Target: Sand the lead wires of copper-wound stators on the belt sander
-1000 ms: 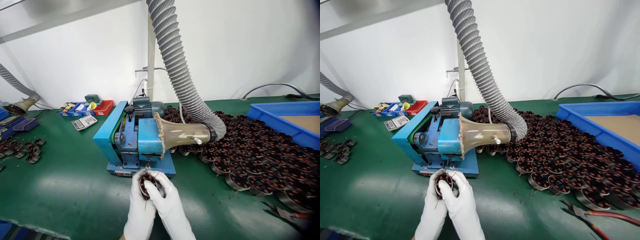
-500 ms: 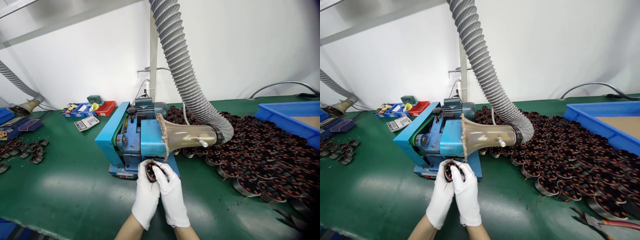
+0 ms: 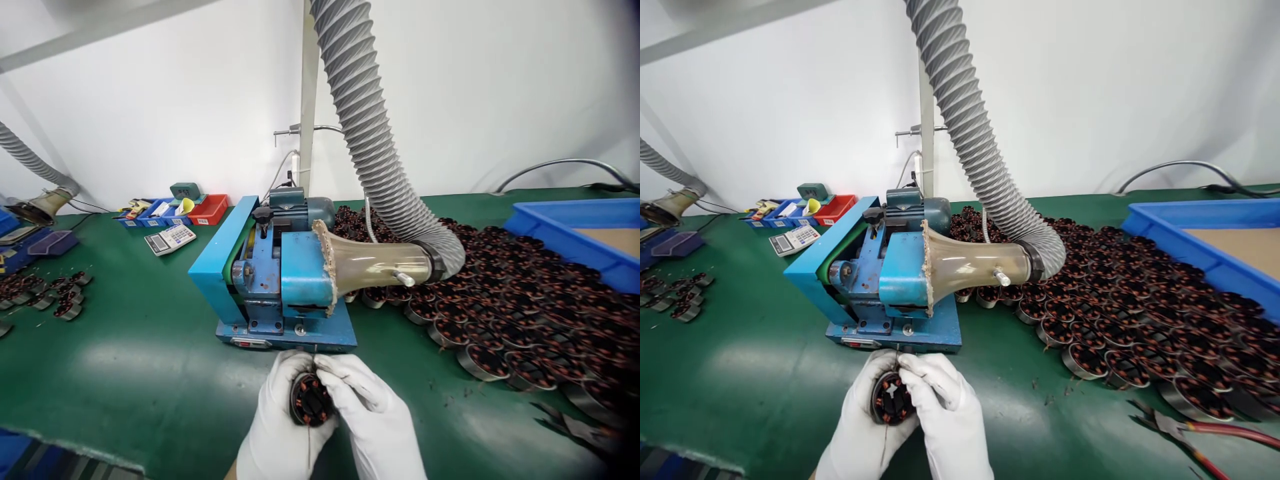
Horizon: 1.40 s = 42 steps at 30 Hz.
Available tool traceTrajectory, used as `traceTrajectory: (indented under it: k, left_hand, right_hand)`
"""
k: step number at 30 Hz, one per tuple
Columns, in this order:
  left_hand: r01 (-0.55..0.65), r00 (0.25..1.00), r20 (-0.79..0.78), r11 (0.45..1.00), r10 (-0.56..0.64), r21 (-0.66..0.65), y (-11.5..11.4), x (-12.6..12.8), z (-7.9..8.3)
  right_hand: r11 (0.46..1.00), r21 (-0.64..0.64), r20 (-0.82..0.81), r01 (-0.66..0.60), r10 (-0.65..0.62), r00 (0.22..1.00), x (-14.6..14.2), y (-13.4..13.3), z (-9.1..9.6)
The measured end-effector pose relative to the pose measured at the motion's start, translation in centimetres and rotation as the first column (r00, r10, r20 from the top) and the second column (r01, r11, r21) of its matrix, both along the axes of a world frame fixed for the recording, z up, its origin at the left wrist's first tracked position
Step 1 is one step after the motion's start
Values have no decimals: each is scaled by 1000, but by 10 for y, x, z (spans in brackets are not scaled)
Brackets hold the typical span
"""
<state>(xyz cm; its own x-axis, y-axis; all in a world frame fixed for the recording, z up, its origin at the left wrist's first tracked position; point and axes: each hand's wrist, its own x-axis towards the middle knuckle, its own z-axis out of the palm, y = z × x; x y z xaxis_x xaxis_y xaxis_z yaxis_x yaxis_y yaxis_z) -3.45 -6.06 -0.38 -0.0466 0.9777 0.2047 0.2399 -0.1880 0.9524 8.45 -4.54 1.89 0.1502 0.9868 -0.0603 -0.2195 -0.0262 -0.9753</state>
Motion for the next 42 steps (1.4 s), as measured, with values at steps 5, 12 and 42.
traceTrajectory:
  k: [5,12,42]
  left_hand:
    - [-153,979,-111,974,173,168,-7,5,-7]
    - [-121,922,332,962,200,-244,12,17,4]
    - [116,950,310,959,-32,-258,3,3,11]
  right_hand:
    - [992,-123,-467,-37,-25,884,7,18,13]
    - [997,72,-79,-38,43,996,3,22,-2]
    - [985,97,-90,-145,154,984,4,-2,-13]
